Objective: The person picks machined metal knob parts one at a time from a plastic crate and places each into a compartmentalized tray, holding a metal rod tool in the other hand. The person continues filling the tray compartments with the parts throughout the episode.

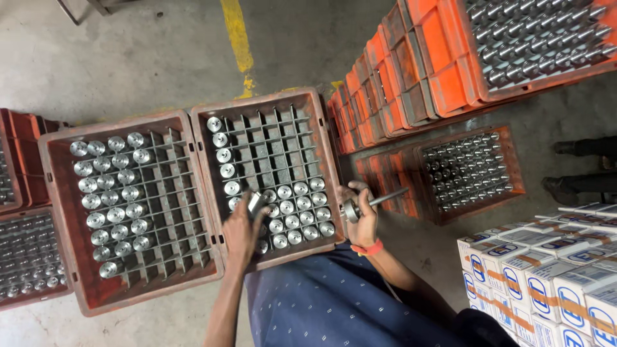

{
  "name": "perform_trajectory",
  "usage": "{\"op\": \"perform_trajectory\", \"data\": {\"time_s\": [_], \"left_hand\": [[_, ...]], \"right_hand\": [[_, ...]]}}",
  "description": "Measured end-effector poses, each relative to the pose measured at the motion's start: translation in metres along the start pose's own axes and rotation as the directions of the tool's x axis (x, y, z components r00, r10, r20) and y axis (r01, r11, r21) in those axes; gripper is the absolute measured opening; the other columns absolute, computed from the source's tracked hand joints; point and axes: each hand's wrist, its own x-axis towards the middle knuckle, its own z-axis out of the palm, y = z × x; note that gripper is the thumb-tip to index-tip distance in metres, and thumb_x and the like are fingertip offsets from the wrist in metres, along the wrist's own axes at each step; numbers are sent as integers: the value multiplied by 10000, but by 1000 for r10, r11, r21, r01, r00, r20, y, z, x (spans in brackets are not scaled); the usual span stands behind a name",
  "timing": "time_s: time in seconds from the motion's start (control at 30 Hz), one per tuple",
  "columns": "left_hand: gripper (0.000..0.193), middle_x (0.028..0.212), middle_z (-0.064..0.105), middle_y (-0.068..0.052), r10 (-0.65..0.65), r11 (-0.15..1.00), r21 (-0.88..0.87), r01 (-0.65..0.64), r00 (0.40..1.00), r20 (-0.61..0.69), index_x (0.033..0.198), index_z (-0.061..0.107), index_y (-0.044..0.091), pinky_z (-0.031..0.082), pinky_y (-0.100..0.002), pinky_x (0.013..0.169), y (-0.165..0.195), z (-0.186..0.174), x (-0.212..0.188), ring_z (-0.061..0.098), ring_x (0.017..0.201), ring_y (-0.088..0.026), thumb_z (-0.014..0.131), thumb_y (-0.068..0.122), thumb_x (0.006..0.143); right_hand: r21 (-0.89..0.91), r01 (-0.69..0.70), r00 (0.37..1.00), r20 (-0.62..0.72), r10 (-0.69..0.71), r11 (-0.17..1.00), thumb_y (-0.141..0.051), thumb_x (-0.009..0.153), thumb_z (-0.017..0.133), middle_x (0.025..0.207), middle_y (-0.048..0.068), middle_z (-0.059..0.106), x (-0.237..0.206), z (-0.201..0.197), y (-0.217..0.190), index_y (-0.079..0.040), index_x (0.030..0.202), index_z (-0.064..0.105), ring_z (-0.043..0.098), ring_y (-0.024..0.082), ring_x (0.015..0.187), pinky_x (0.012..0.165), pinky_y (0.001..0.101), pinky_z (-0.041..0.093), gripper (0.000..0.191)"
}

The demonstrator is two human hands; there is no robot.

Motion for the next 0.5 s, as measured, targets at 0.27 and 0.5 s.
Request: {"op": "perform_trajectory", "data": {"time_s": [0.27, 0.5], "left_hand": [[440, 1267, 666, -234, 344, 934, -4, -356, 907, -243, 1341, 649, 81, 538, -446, 945, -24, 1, 34, 661, 1118, -405, 590, -29, 920], [514, 1175, 696, -164, 113, 994, 45, -103, 910, -399, 1227, 722, 109, 473, -498, 1043, -111, -57, -34, 612, 1154, -402, 698, -26, 732]], "right_hand": [[-63, -82, 996, 30, 84, 995, -389, 1100, 494, 1112, 155, 714, -25, -10, 30, -33, 1231, 580, 654, 172, 916, 897, 324, 508, 389], [-83, -90, 996, -33, 88, 992, -354, 1120, 450, 1128, 179, 716, -42, -25, 43, 1, 1234, 590, 662, 198, 916, 918, 370, 507, 398]]}}
